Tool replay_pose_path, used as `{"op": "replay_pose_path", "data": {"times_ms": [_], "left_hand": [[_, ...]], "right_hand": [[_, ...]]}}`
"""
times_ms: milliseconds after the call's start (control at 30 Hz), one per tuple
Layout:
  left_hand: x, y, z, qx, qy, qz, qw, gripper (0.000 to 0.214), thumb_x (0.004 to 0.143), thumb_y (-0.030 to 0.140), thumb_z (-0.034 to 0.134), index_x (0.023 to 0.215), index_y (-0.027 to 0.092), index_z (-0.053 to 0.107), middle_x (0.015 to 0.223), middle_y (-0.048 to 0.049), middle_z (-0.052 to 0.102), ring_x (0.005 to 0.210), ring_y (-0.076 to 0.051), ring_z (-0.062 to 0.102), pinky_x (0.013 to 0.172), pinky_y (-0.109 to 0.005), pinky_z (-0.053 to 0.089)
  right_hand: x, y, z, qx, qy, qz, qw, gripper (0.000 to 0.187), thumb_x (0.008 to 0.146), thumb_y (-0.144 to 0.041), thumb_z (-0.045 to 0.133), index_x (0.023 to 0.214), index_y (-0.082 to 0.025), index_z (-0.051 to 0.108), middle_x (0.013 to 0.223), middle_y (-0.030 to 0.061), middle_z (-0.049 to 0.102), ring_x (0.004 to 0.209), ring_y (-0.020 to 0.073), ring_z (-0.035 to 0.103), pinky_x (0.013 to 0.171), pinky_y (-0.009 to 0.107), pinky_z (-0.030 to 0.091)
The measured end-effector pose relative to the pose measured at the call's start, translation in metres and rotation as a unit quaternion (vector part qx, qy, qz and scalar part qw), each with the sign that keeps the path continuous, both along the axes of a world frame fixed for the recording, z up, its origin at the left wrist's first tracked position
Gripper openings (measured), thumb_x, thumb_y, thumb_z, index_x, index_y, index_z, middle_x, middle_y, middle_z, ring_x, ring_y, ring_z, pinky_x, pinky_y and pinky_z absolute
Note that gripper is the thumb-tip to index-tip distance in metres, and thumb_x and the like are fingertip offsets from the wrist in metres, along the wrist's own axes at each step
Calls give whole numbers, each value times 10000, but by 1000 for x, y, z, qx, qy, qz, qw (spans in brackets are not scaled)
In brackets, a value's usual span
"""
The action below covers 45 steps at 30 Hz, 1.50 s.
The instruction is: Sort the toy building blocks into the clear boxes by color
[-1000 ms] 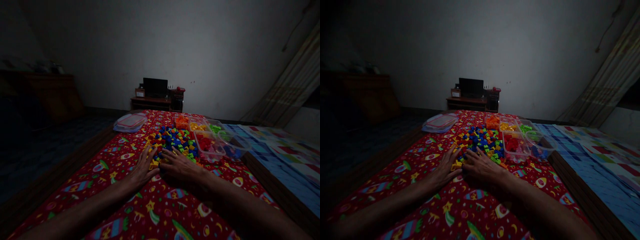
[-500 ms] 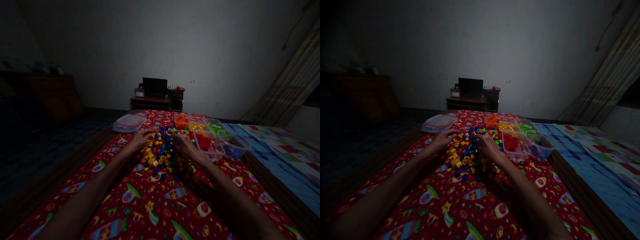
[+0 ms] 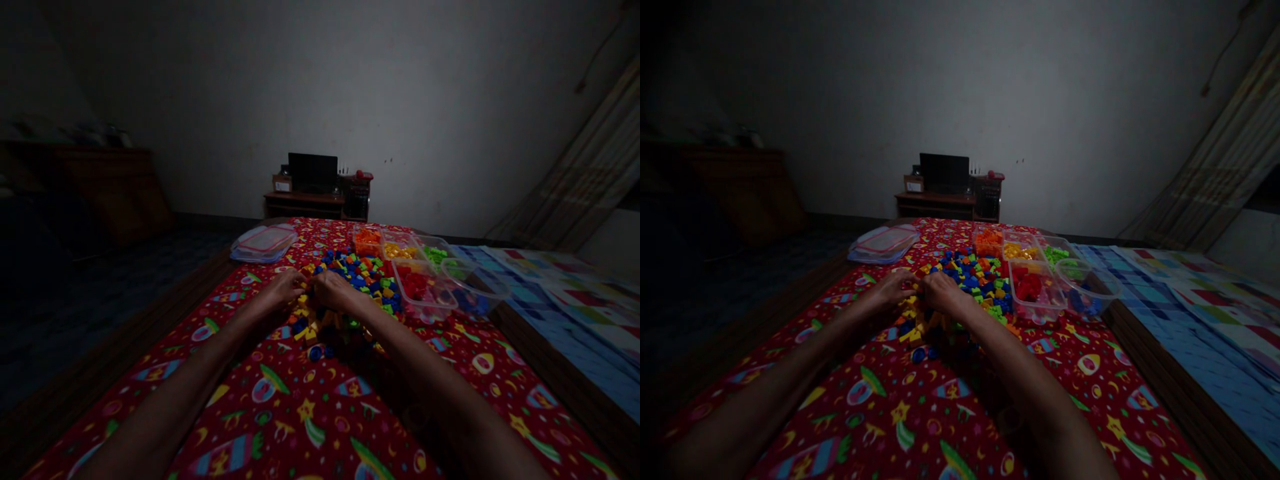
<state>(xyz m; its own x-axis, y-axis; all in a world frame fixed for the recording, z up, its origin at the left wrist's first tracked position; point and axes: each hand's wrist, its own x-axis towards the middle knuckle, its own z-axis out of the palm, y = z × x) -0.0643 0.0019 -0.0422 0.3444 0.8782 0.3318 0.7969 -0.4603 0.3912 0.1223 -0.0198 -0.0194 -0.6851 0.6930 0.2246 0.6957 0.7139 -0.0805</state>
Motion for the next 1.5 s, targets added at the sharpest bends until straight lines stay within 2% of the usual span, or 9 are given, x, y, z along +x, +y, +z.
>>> {"op": "replay_pose_path", "data": {"times_ms": [167, 300, 533, 700, 833, 1100, 1233, 1333, 1500], "left_hand": [[-3, -16, 31, -51, 3, 15, 999, 293, 722, 384, 454, 725, 156, 638, 646, -13, 594, 606, -159, 525, 597, -249, 411], [-1, -27, 47, -118, 6, -47, 992, 351, 697, 399, 498, 906, 177, 673, 795, -23, 664, 703, -182, 585, 630, -244, 434], [6, -28, 28, -101, 85, -54, 990, 259, 619, 282, 590, 851, 202, 674, 912, -42, 666, 843, -214, 598, 749, -275, 447], [0, -21, 19, -113, 66, -16, 991, 252, 581, 284, 591, 813, 203, 647, 818, -10, 658, 771, -195, 589, 660, -250, 448], [-9, -24, 28, -162, -9, -12, 987, 284, 575, 379, 607, 784, 189, 639, 727, -8, 650, 688, -184, 580, 596, -246, 447], [-12, -42, 52, -206, -138, -54, 967, 424, 647, 506, 629, 884, 154, 636, 883, -49, 658, 787, -191, 594, 674, -257, 462], [-6, -43, 52, -196, -188, -30, 962, 490, 642, 533, 639, 961, 162, 628, 945, -53, 670, 807, -203, 606, 659, -264, 472], [2, -43, 53, -189, -221, -32, 956, 513, 623, 540, 664, 969, 163, 631, 966, -53, 673, 847, -216, 612, 702, -280, 480], [30, -44, 45, -177, -302, -26, 937, 548, 595, 563, 675, 941, 140, 620, 923, -57, 669, 848, -220, 616, 739, -310, 482]], "right_hand": [[24, -9, 4, 6, 106, -13, 994, 300, 799, -107, 496, 1068, -98, 631, 891, 96, 660, 819, 156, 569, 726, 235, 386], [36, -17, 25, 2, 147, -60, 987, 213, 835, -136, 464, 908, -107, 662, 756, 56, 640, 663, 117, 527, 616, 214, 338], [37, -38, 46, -69, 27, -3, 997, 185, 828, -287, 576, 902, -152, 678, 811, 65, 671, 694, 132, 582, 574, 208, 335], [15, -74, 38, -44, -135, -14, 990, 209, 836, -213, 541, 997, -144, 657, 916, 122, 679, 841, 213, 642, 648, 251, 441], [8, -79, 29, -25, -156, -2, 988, 232, 867, -142, 448, 983, -122, 648, 928, 142, 673, 839, 214, 648, 650, 261, 451], [30, -43, 37, -120, 74, -13, 990, 175, 873, -190, 444, 880, -114, 601, 695, 41, 624, 598, 106, 553, 547, 202, 352], [26, -36, 32, -198, 239, -64, 949, 259, 821, -133, 450, 1066, -136, 535, 581, -42, 558, 524, 96, 531, 510, 185, 372], [20, -32, 27, -213, 317, -84, 921, 383, 793, -100, 466, 1172, -147, 499, 664, -17, 610, 591, 113, 565, 543, 201, 418], [12, -27, 17, -329, 407, -50, 851, 378, 813, -317, 574, 1144, -139, 544, 741, 6, 629, 570, 102, 563, 523, 207, 444]]}}
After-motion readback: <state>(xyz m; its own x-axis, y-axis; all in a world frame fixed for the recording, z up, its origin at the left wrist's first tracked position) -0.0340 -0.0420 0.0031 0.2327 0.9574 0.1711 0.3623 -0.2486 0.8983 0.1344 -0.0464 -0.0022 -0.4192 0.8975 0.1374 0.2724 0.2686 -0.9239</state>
